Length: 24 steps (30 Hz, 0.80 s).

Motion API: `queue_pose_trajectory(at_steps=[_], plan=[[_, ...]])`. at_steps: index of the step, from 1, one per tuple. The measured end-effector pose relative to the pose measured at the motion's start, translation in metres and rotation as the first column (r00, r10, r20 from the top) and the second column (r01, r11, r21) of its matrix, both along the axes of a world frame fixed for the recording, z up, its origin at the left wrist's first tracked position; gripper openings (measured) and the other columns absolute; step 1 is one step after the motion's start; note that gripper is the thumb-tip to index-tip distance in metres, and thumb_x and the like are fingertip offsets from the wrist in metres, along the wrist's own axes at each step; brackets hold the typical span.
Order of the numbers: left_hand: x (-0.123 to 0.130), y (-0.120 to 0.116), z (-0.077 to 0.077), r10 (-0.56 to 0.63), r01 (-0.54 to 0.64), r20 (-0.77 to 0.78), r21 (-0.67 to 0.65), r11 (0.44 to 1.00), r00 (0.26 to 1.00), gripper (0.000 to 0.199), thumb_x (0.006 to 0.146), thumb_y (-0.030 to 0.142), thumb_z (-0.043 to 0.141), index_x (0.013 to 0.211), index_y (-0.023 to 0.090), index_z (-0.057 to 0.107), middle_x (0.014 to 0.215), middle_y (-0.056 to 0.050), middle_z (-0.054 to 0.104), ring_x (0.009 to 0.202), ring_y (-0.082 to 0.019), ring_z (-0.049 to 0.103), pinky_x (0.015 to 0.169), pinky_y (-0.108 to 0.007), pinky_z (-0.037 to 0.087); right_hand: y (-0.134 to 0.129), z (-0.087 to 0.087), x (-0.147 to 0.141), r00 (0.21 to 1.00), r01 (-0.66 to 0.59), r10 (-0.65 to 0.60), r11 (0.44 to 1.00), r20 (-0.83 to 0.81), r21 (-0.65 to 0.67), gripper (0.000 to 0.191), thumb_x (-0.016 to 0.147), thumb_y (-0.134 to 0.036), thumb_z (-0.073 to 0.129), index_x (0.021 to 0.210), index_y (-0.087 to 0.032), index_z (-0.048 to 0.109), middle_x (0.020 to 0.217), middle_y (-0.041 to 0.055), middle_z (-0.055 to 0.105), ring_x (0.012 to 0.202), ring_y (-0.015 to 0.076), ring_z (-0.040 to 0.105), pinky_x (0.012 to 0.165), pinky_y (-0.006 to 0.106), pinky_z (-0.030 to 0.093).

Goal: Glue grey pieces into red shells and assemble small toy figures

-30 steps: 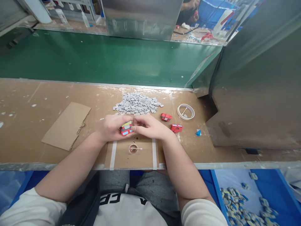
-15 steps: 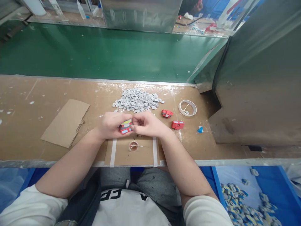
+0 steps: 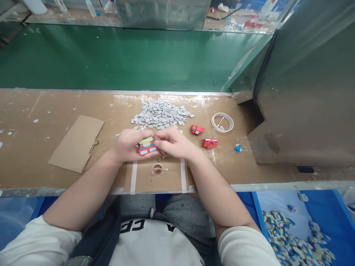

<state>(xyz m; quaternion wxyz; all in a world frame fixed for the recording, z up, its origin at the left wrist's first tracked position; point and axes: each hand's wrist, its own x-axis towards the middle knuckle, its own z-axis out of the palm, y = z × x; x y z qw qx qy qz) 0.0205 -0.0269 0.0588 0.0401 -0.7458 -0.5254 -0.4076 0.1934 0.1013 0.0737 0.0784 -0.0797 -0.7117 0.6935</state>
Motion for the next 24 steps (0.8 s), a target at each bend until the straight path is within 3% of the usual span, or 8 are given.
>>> queue_pose_trajectory(at_steps=[6,12,19,24], plan=[[0.0,-0.001,0.003,0.022,-0.017,0.069,-0.074,0.997,0.997,0.047,0.091,0.065,0.068,0.104,0.02,0.072,0.074,-0.002,0.076,0.063,-0.014,0.071,0.067,-0.024,0.055,0.0,-0.004,-0.005,0.995,-0.019,-0.001,0.98,-0.098,-0.198,0.03,0.086,-0.036,0.057,0.063,-0.018,0.059,0.053,-0.0009,0.058,0.047,0.0134,0.057,0.049,0.025,0.045],[0.001,-0.002,0.004,0.014,-0.013,0.097,-0.008,1.0,0.995,0.045,0.092,0.064,0.068,0.101,0.02,0.07,0.075,-0.001,0.077,0.062,-0.013,0.071,0.066,-0.023,0.054,-0.001,-0.007,-0.006,0.993,0.002,-0.023,0.985,-0.12,-0.172,0.035,0.09,-0.041,0.06,0.065,-0.017,0.06,0.056,-0.0006,0.058,0.048,0.013,0.055,0.05,0.025,0.044],[-0.001,-0.003,-0.002,0.02,-0.015,0.109,-0.044,0.999,0.994,0.043,0.089,0.059,0.073,0.107,0.02,0.071,0.08,-0.002,0.078,0.069,-0.015,0.073,0.069,-0.025,0.055,0.001,-0.013,-0.006,0.987,0.041,-0.059,0.992,-0.149,-0.117,0.047,0.095,-0.054,0.061,0.065,-0.017,0.061,0.055,-0.001,0.059,0.05,0.0124,0.055,0.051,0.025,0.046],[-0.002,0.0,-0.006,0.06,-0.058,0.122,-0.022,0.998,0.991,0.046,0.089,0.062,0.074,0.11,0.02,0.072,0.089,-0.004,0.081,0.072,-0.015,0.075,0.07,-0.025,0.056,0.001,-0.017,-0.007,0.989,0.116,-0.124,0.989,-0.085,-0.09,0.054,0.099,-0.064,0.057,0.07,-0.018,0.06,0.058,-0.0019,0.059,0.05,0.0118,0.058,0.05,0.024,0.049]])
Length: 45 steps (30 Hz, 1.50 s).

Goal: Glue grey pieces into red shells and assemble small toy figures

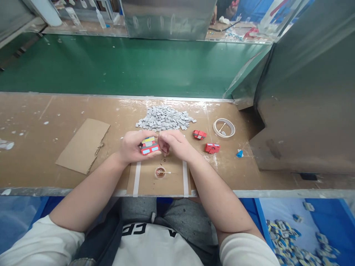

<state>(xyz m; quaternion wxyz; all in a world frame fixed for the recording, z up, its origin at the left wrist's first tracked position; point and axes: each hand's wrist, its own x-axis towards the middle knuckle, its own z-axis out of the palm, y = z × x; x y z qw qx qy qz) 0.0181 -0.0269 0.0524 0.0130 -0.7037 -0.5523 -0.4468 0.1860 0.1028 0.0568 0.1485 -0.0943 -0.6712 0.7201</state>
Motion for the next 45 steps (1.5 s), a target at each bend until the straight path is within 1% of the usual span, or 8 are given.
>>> queue_pose_trajectory(at_steps=[5,13,19,23,28,34,39,45], plan=[[-0.005,0.006,-0.005,0.104,-0.093,0.083,-0.123,0.988,0.991,0.068,0.085,0.069,0.075,0.134,0.023,0.068,0.112,-0.008,0.082,0.086,-0.018,0.077,0.075,-0.027,0.056,0.0,0.003,-0.002,0.997,0.064,-0.06,0.994,0.042,-0.092,0.041,0.09,-0.053,0.078,0.101,-0.021,0.056,0.084,-0.0009,0.069,0.068,0.0131,0.068,0.055,0.023,0.058],[-0.011,0.013,-0.011,0.139,-0.072,0.236,-0.274,0.959,0.962,0.078,0.075,0.076,0.08,0.135,0.025,0.071,0.113,-0.008,0.082,0.092,-0.022,0.077,0.082,-0.031,0.056,0.006,-0.007,-0.007,0.996,0.022,-0.001,0.968,0.085,-0.25,0.057,0.088,-0.043,0.083,0.136,-0.023,0.058,0.093,0.002,0.073,0.071,0.0146,0.072,0.064,0.029,0.067],[-0.01,0.014,-0.013,0.091,-0.02,0.239,-0.285,0.958,0.967,0.113,0.059,0.082,0.086,0.152,0.025,0.057,0.14,-0.014,0.072,0.122,-0.033,0.072,0.102,-0.043,0.057,0.002,-0.008,-0.012,0.992,0.089,-0.049,0.917,0.112,-0.388,0.044,0.086,-0.042,0.083,0.12,-0.018,0.068,0.086,0.0023,0.074,0.065,0.0129,0.071,0.057,0.023,0.063],[-0.009,0.015,-0.016,0.123,-0.047,0.224,-0.318,0.947,0.967,0.124,0.06,0.083,0.084,0.163,0.025,0.044,0.128,-0.014,0.075,0.096,-0.028,0.074,0.082,-0.038,0.059,0.005,-0.009,-0.013,0.99,0.131,-0.094,0.876,0.102,-0.465,0.037,0.085,-0.045,0.083,0.105,-0.017,0.068,0.075,0.0009,0.071,0.063,0.0125,0.069,0.053,0.02,0.061],[-0.011,0.018,-0.02,0.113,-0.025,0.333,-0.258,0.966,0.936,0.101,0.08,0.084,0.067,0.158,0.023,0.049,0.106,-0.008,0.074,0.06,-0.013,0.055,0.06,-0.027,0.046,0.009,-0.01,-0.013,0.99,0.14,-0.12,0.845,0.072,-0.517,0.039,0.085,-0.048,0.083,0.103,-0.018,0.066,0.078,-0.0002,0.071,0.065,0.0105,0.068,0.062,0.021,0.065],[-0.01,0.016,-0.017,0.196,-0.139,0.471,-0.154,0.978,0.86,0.056,0.109,0.059,0.04,0.129,0.017,0.072,0.086,-0.004,0.068,0.073,-0.014,0.061,0.072,-0.026,0.049,0.01,-0.008,-0.013,0.981,0.188,-0.184,0.837,0.06,-0.513,0.042,0.083,-0.044,0.084,0.111,-0.022,0.06,0.086,-0.0017,0.071,0.068,0.0092,0.067,0.062,0.02,0.065],[-0.009,0.021,-0.021,0.213,-0.101,0.629,-0.21,0.973,0.748,0.052,0.109,0.049,0.038,0.131,0.015,0.071,0.078,-0.002,0.067,0.06,-0.012,0.051,0.06,-0.024,0.045,0.005,-0.007,-0.013,0.958,0.273,-0.288,0.894,0.011,-0.355,0.054,0.081,-0.043,0.086,0.121,-0.027,0.053,0.097,-0.0012,0.07,0.071,0.0115,0.067,0.064,0.026,0.065],[-0.005,0.021,-0.023,0.041,0.098,0.587,-0.204,0.974,0.808,0.057,0.106,0.058,0.044,0.14,0.017,0.066,0.083,-0.005,0.073,0.06,-0.015,0.06,0.057,-0.027,0.049,-0.01,-0.004,-0.013,0.944,0.293,-0.305,0.95,-0.122,-0.106,0.056,0.087,-0.043,0.084,0.132,-0.03,0.052,0.105,0.0031,0.068,0.088,0.0181,0.068,0.075,0.032,0.065]])
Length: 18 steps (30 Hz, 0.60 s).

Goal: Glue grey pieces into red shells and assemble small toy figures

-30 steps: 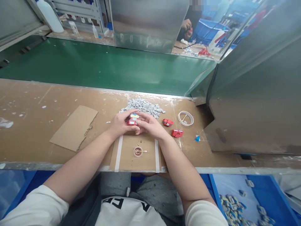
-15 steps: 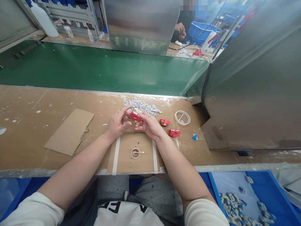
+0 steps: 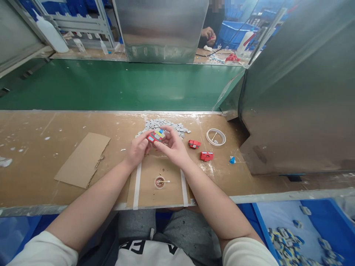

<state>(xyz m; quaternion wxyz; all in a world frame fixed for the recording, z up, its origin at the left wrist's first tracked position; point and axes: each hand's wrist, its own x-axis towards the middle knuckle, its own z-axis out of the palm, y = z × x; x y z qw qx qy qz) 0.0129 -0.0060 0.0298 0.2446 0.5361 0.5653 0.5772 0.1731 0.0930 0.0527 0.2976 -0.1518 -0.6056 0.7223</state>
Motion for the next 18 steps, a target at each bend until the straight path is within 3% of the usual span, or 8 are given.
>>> queue_pose_trajectory(at_steps=[4,8,11,15,18], plan=[[0.003,-0.002,0.003,0.05,-0.05,-0.03,0.003,0.999,0.998,0.057,0.103,0.061,0.051,0.132,0.016,0.069,0.088,-0.006,0.076,0.073,-0.018,0.07,0.064,-0.029,0.055,-0.002,0.0,0.0,1.0,-0.023,0.022,0.999,0.013,0.038,0.059,0.089,-0.043,0.083,0.138,-0.032,0.053,0.109,0.0047,0.067,0.091,0.0196,0.066,0.077,0.034,0.064],[0.003,-0.002,0.003,0.059,-0.059,-0.006,-0.024,0.998,0.998,0.055,0.105,0.06,0.049,0.128,0.016,0.07,0.078,-0.003,0.072,0.061,-0.015,0.064,0.057,-0.027,0.051,0.002,0.0,0.001,0.998,-0.057,0.057,0.998,0.005,0.01,0.063,0.087,-0.042,0.084,0.141,-0.032,0.054,0.116,0.0056,0.066,0.095,0.0198,0.067,0.079,0.033,0.064],[0.003,-0.002,0.003,0.04,-0.039,0.032,-0.048,0.998,0.999,0.056,0.107,0.061,0.044,0.124,0.015,0.072,0.07,-0.001,0.067,0.055,-0.013,0.057,0.053,-0.025,0.047,0.002,0.001,0.002,0.989,-0.149,0.149,0.989,0.004,-0.025,0.07,0.081,-0.037,0.089,0.141,-0.031,0.054,0.118,0.0049,0.065,0.095,0.0187,0.067,0.076,0.031,0.064],[0.004,0.002,0.003,0.05,-0.045,0.065,-0.071,0.996,0.997,0.057,0.104,0.063,0.049,0.124,0.015,0.072,0.089,-0.007,0.073,0.072,-0.016,0.066,0.062,-0.026,0.052,0.006,0.002,-0.005,0.976,-0.188,0.183,0.982,0.116,0.032,0.058,0.076,-0.036,0.092,0.124,-0.025,0.061,0.096,-0.0004,0.065,0.077,0.0144,0.064,0.066,0.026,0.06],[0.006,0.005,0.003,0.177,-0.154,0.243,-0.108,0.982,0.954,0.057,0.107,0.061,0.042,0.142,0.018,0.059,0.085,-0.003,0.069,0.055,-0.01,0.052,0.049,-0.022,0.043,0.042,0.003,-0.031,0.968,-0.095,0.047,0.978,0.245,0.188,0.057,0.074,-0.04,0.09,0.121,-0.023,0.062,0.081,-0.0043,0.063,0.064,0.0121,0.058,0.056,0.024,0.052]])
